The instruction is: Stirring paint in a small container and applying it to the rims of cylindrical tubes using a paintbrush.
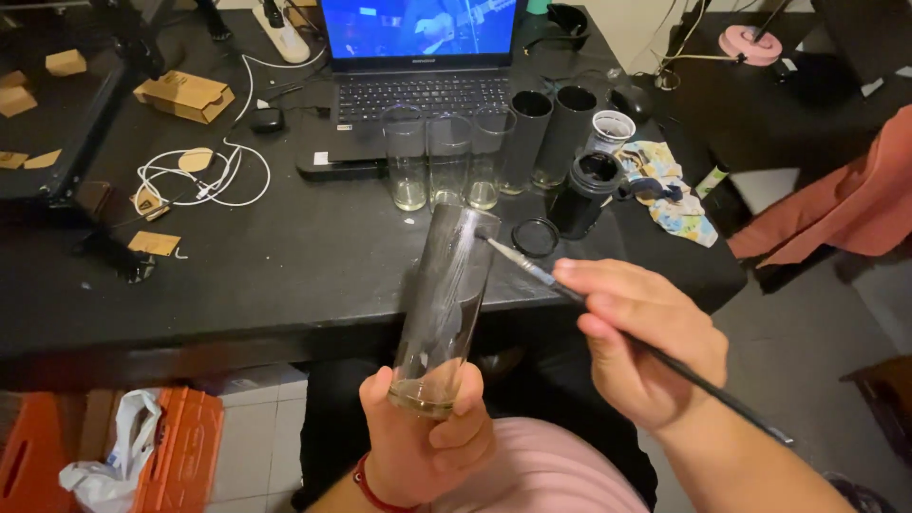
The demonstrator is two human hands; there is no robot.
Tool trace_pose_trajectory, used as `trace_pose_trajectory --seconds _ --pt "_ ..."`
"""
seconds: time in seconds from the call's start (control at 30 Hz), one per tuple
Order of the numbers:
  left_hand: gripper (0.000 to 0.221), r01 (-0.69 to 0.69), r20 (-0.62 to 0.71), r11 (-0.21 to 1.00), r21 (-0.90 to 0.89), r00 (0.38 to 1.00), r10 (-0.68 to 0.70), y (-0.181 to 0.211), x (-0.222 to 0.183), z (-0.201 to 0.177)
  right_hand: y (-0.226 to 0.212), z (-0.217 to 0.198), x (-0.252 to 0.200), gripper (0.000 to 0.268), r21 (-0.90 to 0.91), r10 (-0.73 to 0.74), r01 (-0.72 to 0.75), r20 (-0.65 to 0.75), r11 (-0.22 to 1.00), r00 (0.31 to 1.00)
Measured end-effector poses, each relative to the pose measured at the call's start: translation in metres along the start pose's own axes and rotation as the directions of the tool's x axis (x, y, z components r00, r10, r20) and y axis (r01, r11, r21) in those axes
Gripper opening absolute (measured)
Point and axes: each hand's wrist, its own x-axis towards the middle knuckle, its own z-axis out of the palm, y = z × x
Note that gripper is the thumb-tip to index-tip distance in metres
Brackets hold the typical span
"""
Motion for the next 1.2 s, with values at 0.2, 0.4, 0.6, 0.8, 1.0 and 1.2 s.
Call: trace_pose_trajectory --seconds 0.2,0.4,0.6,0.8,1.0,1.2 --pt "0.061 -0.016 -0.059 0.999 0.051 0.998 0.019 0.004 -0.002 0.003 -0.021 -0.003 -0.006 0.021 0.006 -0.079 0.08 0.251 0.997 0.965" --pt "0.058 -0.005 0.015 1.0 0.021 1.0 0.005 0.008 -0.004 0.002 -0.024 -0.016 0.002 0.014 0.032 0.034 -0.043 0.223 0.999 0.974" --pt "0.06 0.024 0.074 0.999 0.034 0.997 -0.026 0.006 -0.003 0.0 -0.016 -0.017 0.006 0.016 0.005 -0.029 0.029 0.194 1.0 0.981" --pt "0.06 -0.025 0.067 1.0 0.015 0.997 0.024 0.008 -0.006 -0.006 -0.04 -0.008 -0.009 0.015 0.12 -0.067 0.027 0.343 0.992 0.937" --pt "0.059 0.01 0.043 0.999 0.041 0.999 -0.012 0.009 -0.004 -0.005 -0.035 -0.022 -0.002 0.021 0.072 0.027 -0.051 0.294 0.996 0.955" --pt "0.062 0.023 0.08 1.0 0.021 0.997 -0.025 0.004 -0.006 -0.007 -0.037 -0.014 0.013 0.008 0.075 0.117 -0.139 0.242 0.988 0.963"
